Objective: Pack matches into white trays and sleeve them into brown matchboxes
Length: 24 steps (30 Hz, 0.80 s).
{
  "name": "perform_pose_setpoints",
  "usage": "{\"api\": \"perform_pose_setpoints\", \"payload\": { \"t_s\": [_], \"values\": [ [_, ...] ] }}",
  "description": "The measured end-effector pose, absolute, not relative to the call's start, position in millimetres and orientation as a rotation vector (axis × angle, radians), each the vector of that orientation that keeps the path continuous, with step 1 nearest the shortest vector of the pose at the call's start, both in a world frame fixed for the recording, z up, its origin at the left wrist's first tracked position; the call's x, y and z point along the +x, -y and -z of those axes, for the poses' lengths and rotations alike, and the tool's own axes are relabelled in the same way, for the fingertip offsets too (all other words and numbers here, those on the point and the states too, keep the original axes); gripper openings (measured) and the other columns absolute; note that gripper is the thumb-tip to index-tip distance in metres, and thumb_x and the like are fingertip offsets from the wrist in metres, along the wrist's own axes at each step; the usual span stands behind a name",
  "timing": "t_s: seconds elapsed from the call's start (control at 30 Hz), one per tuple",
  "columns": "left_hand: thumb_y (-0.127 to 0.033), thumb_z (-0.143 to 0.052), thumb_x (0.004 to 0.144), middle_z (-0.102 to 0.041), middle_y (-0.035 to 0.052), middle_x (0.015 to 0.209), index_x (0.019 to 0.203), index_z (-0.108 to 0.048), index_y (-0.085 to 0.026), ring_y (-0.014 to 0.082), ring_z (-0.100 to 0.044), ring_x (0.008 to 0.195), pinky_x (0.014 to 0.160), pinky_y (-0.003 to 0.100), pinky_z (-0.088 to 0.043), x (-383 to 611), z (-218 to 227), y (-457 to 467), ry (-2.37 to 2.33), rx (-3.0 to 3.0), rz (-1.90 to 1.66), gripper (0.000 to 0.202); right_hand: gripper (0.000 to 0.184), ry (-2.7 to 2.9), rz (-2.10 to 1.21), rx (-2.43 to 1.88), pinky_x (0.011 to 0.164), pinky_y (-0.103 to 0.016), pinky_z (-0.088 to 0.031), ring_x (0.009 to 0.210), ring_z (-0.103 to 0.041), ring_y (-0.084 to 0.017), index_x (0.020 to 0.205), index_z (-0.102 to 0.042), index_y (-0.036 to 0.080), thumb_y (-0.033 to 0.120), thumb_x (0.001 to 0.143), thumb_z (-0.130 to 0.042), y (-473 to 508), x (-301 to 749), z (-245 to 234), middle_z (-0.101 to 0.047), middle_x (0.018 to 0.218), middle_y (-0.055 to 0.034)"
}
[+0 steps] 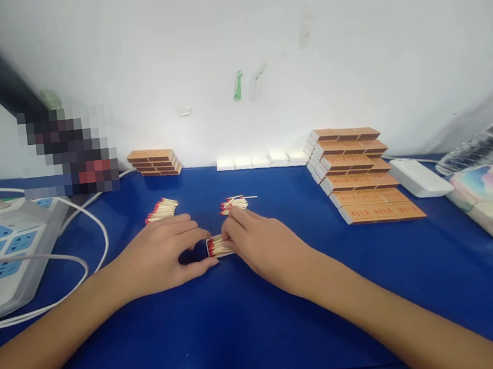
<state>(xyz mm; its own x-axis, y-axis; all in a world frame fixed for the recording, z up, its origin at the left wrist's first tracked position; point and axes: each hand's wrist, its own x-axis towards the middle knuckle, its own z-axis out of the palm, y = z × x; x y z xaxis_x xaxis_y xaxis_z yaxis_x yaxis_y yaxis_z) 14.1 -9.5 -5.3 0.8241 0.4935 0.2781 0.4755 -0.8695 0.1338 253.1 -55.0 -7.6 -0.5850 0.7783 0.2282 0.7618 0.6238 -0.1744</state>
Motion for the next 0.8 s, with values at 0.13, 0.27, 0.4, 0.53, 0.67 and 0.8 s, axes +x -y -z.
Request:
{"api": "perform_pose_setpoints", "payload": {
  "t_s": [0.13, 0.27, 0.4, 0.53, 0.67, 0.8],
  "values": [
    [-0.044, -0.069, 0.097, -0.062, 0.0007, 0.076, 0.091, -0.071, -0.017, 0.0186, -0.059, 0.077, 0.069, 0.032, -0.043, 14, 5, 9, -0.792, 2.932, -0.451, 0.029, 0.015, 2.454, -0.18, -1.202, 0.071, -0.032, -0.052, 0.081, -0.065, -0.018, 0.107, -0.063, 0.019, 0.021, 0.109, -0.048, 49, 261, 8, -0.065, 0.104, -0.0064],
    [-0.044, -0.069, 0.097, -0.063, 0.0009, 0.077, 0.094, -0.072, -0.016, 0.0187, -0.06, 0.077, 0.069, 0.032, -0.044, 13, 4, 8, -0.795, 2.932, -0.441, 0.028, 0.014, 2.291, -0.113, -1.283, 0.072, -0.032, -0.052, 0.082, -0.065, -0.018, 0.113, -0.066, 0.02, 0.022, 0.107, -0.054, 34, 276, 12, -0.064, 0.105, -0.0066],
    [-0.044, -0.07, 0.096, -0.063, 0.0009, 0.076, 0.093, -0.072, -0.017, 0.0187, -0.06, 0.076, 0.069, 0.032, -0.044, 13, 3, 9, -0.802, 2.936, -0.442, 0.028, 0.014, 2.323, -0.092, -1.35, 0.073, -0.034, -0.052, 0.082, -0.064, -0.019, 0.112, -0.069, 0.021, 0.024, 0.105, -0.056, 21, 283, 22, -0.062, 0.103, -0.0062],
    [-0.044, -0.07, 0.096, -0.064, 0.0012, 0.076, 0.093, -0.072, -0.017, 0.0186, -0.06, 0.076, 0.068, 0.032, -0.043, 14, 2, 9, -0.802, 2.949, -0.44, 0.028, 0.015, 2.349, -0.106, -1.389, 0.074, -0.035, -0.053, 0.081, -0.063, -0.019, 0.106, -0.069, 0.02, 0.025, 0.105, -0.055, 17, 282, 26, -0.06, 0.103, -0.0066],
    [-0.045, -0.07, 0.096, -0.065, 0.0015, 0.077, 0.092, -0.072, -0.017, 0.0186, -0.06, 0.076, 0.068, 0.032, -0.044, 14, 2, 9, -0.814, 2.946, -0.413, 0.029, 0.018, 2.354, -0.174, -1.362, 0.079, -0.036, -0.054, 0.084, -0.064, -0.02, 0.11, -0.07, 0.022, 0.026, 0.107, -0.053, 17, 280, 25, -0.059, 0.107, -0.0073],
    [-0.045, -0.071, 0.096, -0.064, 0.0014, 0.076, 0.091, -0.072, -0.016, 0.019, -0.06, 0.076, 0.068, 0.032, -0.044, 13, 1, 10, -0.811, 2.951, -0.408, 0.029, 0.019, 2.378, -0.185, -1.345, 0.077, -0.034, -0.053, 0.084, -0.064, -0.019, 0.112, -0.068, 0.022, 0.027, 0.108, -0.051, 16, 280, 26, -0.059, 0.107, -0.0071]
  ]
}}
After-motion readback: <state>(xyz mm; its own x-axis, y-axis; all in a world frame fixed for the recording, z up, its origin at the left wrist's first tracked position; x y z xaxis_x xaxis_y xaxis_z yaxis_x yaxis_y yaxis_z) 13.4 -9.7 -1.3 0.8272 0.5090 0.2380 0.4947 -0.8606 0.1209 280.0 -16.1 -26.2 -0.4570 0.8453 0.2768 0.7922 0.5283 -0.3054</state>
